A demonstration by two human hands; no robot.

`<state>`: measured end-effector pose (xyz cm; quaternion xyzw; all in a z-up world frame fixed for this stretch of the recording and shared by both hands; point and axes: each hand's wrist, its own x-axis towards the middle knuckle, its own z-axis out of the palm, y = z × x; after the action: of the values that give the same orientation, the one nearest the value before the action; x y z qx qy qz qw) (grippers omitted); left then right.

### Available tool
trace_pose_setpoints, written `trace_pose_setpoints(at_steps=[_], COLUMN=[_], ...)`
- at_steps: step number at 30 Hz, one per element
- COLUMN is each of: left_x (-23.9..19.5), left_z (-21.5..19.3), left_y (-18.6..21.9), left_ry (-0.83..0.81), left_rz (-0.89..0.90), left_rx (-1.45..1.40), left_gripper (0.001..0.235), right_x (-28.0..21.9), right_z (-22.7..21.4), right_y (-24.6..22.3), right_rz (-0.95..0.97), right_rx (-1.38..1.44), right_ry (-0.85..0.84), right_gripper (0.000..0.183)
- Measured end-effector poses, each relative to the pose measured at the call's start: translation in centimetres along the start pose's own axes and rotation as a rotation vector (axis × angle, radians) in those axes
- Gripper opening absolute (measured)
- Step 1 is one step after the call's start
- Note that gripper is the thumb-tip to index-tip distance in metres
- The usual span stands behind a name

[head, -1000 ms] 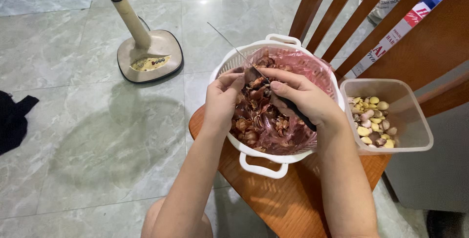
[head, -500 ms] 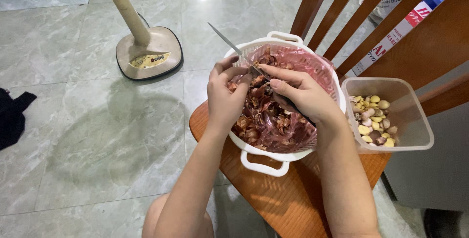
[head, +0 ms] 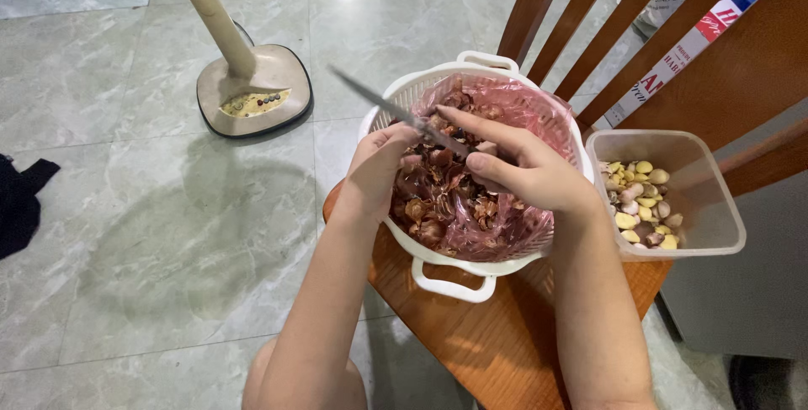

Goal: The person uses a knife to crack and peel the outer shells of nuts held in a white basket. The peeled nuts are placed into a clear container on the right, while the shells remain in the basket.

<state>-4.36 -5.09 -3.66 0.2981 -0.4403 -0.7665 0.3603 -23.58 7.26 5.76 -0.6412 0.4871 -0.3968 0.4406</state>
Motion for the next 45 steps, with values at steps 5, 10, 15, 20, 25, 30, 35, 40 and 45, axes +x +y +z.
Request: trace_pose_setpoints(at_steps=[5,10,15,20,25,30,35,40,45], left_x=[0.1,-0.1,0.0,0.1,-0.3,-1.3,-2.1,-2.3,-2.6], left_z=[-0.1,-0.4,-0.9,-1.1,-0.6,0.6,2.3,2.8,3.1], left_y=[1.0,1.6,1.3,1.1,1.3,1.9,2.3,2.5,2.2], left_ry=[-0.027,-0.026,-0.201,-0.125,-0.062,0.004,0.114,0.185,0.209], left_rz=[-0.07,-0.064,-0.043,-0.077,0.018,0.105,0.371,0.434,0.606], left_rx=[0.032,0.014,-0.003,-0.002,0.057,0.156,0.387,0.465,0.612], left_gripper=[0.033,0.033,0.033,0.026,0.028,0.032,0.02,0.018,0.014], right_x=[0.1,0.2,0.3,0.6,0.5,0.7,1.0,1.0,1.3], right_z=[-0.3,-0.5,-0.7,-0.4,-0.1,0.3,0.6,0.8,1.2], right_y=[0.1,0.2,0.3,0.8,0.8,0.8,0.7,0.2,0.1], right_rz=[-0.091,-0.071,-0.139,-0.077,-0.052,0.078,0.114,0.173,0.209], right_rx=[-0.251,-0.269,-0.243,-0.237,-0.153,-0.086,0.125,0.141,0.084], right_ry=[-0.014,-0.028,-0.088,-0.013,0.041,0.137,0.147,0.159,0.159], right_gripper=[0.065,0.068,0.066,0.062,0.056,0.055,0.052,0.051,0.052])
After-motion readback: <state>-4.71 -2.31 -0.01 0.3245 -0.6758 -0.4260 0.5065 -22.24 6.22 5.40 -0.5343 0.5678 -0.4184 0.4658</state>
